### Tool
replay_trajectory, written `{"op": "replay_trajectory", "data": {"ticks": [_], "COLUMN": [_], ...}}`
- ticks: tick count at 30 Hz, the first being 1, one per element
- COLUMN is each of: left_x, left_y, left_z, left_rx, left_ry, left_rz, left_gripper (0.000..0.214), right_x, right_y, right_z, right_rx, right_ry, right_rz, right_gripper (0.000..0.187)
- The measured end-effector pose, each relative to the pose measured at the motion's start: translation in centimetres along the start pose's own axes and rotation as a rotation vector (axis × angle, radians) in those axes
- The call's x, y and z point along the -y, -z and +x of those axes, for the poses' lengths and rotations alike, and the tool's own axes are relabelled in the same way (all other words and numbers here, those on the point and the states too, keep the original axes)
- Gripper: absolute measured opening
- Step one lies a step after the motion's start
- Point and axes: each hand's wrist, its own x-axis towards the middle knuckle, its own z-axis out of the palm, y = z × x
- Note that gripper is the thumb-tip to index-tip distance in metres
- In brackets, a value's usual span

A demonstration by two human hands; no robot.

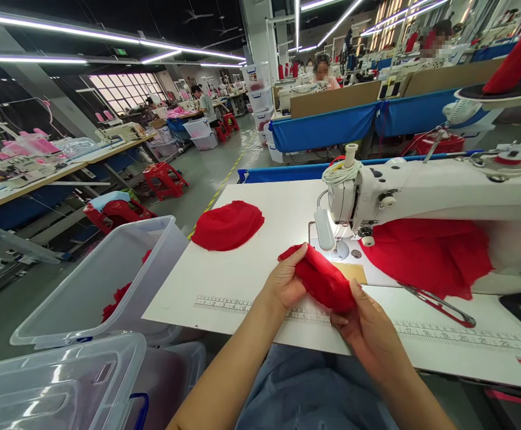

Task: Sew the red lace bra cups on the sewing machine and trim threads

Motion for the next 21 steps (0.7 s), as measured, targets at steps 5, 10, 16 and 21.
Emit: {"op": "replay_trajectory", "data": {"ticks": [5,10,16,21], "left_x": [0.1,0.3,0.2,0.1], "left_y": [-0.7,-0.8,-0.6,-0.4], "left_z": [0.3,0.5,1.3,1.9], "left_rx": [-0.039,-0.059,-0.081,-0.114], "left_ry": [-0.083,-0.14,-0.201,-0.244], "left_rz": [0.06,0.108,0.112,0.079], "left_gripper": [0.019,0.017,0.016,0.017], "right_x": [0.5,0.7,0.7,1.0], "right_y": [0.2,0.1,-0.2,-0.3], "right_z": [0.4,0.5,1.0,1.2], "right_rx": [-0.081,-0.021,-0.015,0.044], "right_ry": [0.081,0.125,0.147,0.157], "right_rz": [-0.067,-0.115,-0.083,-0.175], "right_gripper": [0.044,0.054,0.054,0.047]}}
